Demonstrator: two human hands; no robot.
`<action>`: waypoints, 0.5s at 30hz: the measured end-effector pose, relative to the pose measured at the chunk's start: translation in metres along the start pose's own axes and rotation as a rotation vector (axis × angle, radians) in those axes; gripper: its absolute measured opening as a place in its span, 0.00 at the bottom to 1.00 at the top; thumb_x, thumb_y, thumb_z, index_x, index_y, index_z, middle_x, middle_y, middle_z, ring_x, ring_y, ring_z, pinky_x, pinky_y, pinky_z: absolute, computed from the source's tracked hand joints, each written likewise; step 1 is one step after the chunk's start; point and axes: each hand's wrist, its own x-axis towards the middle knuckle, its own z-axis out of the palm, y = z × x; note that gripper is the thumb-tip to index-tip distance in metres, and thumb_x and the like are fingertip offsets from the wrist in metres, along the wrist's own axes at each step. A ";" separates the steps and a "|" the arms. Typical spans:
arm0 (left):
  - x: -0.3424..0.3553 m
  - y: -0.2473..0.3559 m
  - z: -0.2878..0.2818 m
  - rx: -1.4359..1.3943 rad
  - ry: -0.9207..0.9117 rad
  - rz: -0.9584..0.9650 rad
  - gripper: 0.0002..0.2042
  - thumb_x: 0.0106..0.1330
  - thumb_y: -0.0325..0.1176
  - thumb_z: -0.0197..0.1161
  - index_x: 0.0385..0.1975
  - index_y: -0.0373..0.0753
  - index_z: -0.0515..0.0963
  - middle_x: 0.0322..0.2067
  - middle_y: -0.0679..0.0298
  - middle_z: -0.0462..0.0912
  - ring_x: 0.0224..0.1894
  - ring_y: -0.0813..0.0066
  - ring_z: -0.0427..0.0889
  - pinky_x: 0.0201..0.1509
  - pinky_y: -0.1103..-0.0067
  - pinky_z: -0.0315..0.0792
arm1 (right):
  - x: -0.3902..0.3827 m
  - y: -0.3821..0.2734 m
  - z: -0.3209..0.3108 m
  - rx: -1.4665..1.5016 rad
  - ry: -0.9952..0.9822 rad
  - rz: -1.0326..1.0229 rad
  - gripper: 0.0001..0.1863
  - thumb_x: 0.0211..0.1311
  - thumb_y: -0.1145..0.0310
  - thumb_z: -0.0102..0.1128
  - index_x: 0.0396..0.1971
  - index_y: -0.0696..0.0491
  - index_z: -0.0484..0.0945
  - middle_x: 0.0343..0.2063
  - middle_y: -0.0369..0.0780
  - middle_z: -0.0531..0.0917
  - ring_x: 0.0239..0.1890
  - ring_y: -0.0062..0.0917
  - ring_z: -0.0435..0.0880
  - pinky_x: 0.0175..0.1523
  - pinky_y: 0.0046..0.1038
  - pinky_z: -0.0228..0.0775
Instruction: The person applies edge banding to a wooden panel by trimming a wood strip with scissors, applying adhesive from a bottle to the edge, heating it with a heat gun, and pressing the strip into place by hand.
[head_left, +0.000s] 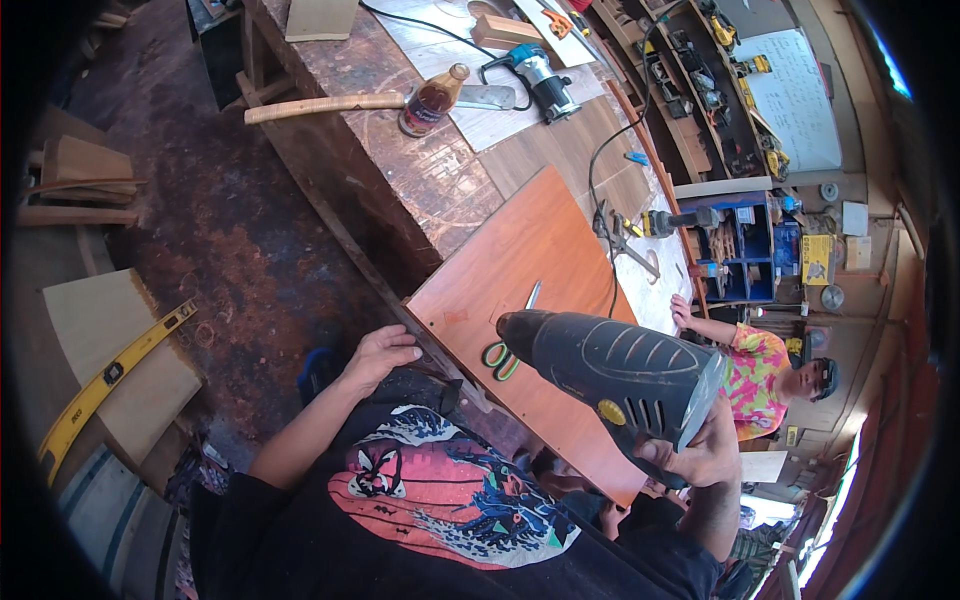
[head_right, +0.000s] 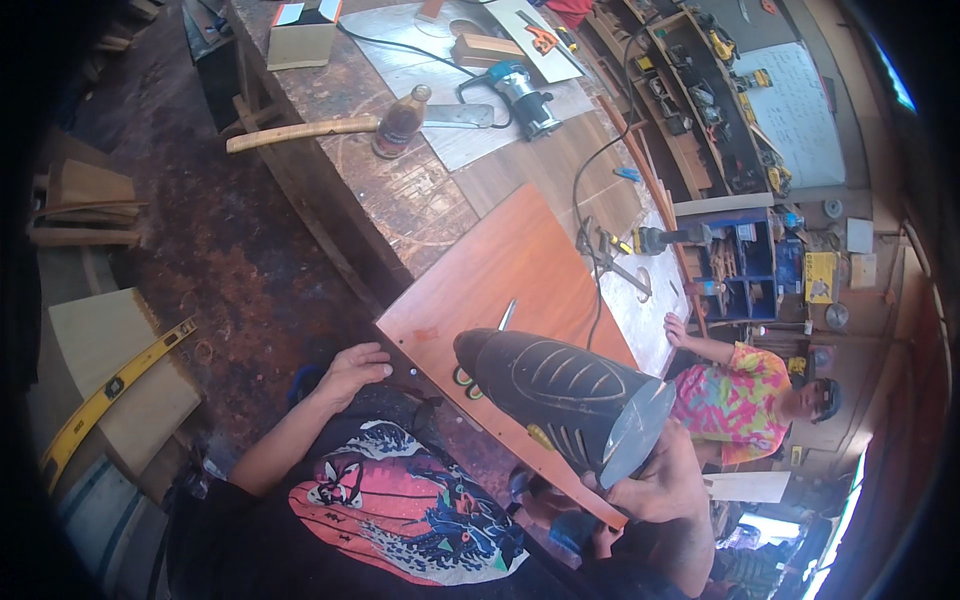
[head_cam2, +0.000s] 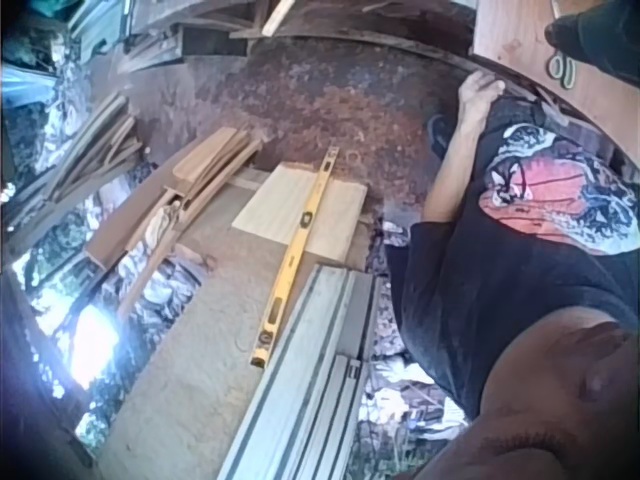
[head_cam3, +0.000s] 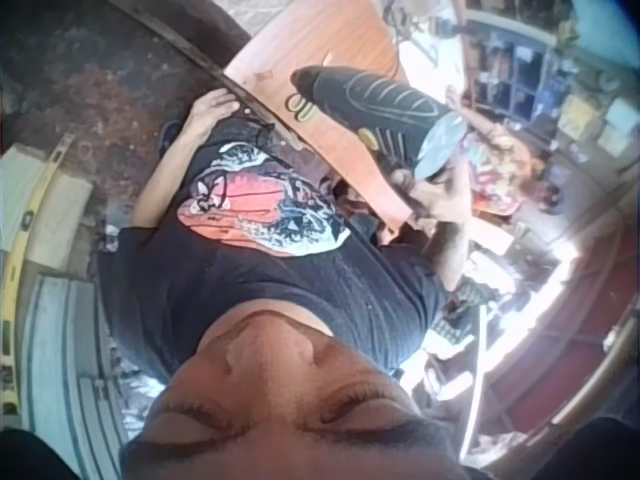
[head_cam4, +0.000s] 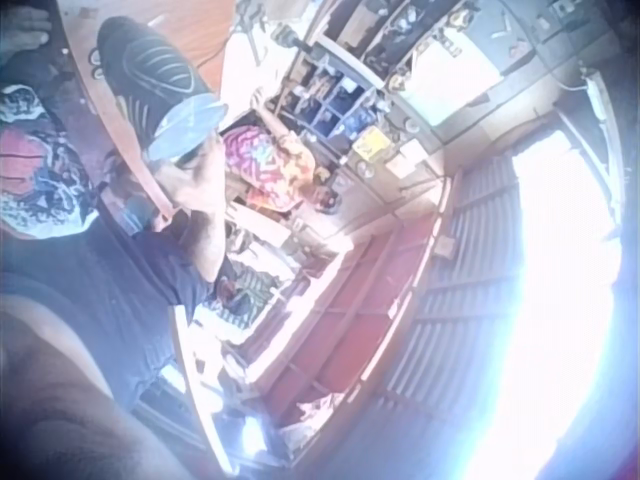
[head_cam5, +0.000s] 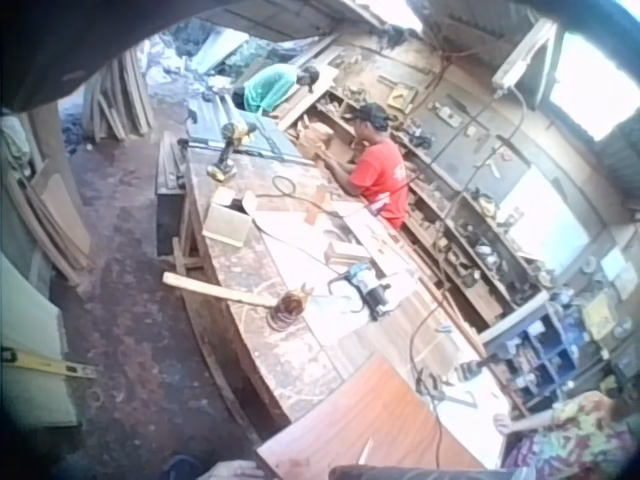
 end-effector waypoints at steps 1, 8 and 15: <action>0.001 -0.001 0.000 0.003 0.002 -0.005 0.39 0.63 0.27 0.74 0.72 0.22 0.60 0.62 0.45 0.77 0.59 0.62 0.80 0.62 0.71 0.75 | 0.000 -0.003 0.001 -0.001 0.009 0.021 0.30 0.49 0.73 0.79 0.53 0.65 0.78 0.44 0.40 0.87 0.45 0.21 0.84 0.51 0.29 0.77; 0.002 0.002 0.000 0.018 -0.002 -0.021 0.40 0.62 0.27 0.75 0.72 0.22 0.60 0.62 0.45 0.77 0.59 0.62 0.80 0.61 0.71 0.75 | -0.002 0.008 -0.001 -0.065 -0.013 -0.042 0.28 0.49 0.73 0.79 0.51 0.64 0.79 0.41 0.39 0.87 0.43 0.21 0.84 0.48 0.28 0.77; 0.000 0.001 -0.003 0.014 0.004 -0.025 0.40 0.62 0.27 0.75 0.72 0.22 0.61 0.62 0.46 0.77 0.59 0.62 0.80 0.61 0.70 0.75 | -0.002 0.003 0.005 -0.009 0.008 -0.016 0.29 0.50 0.72 0.80 0.53 0.64 0.78 0.42 0.39 0.86 0.43 0.21 0.84 0.49 0.28 0.77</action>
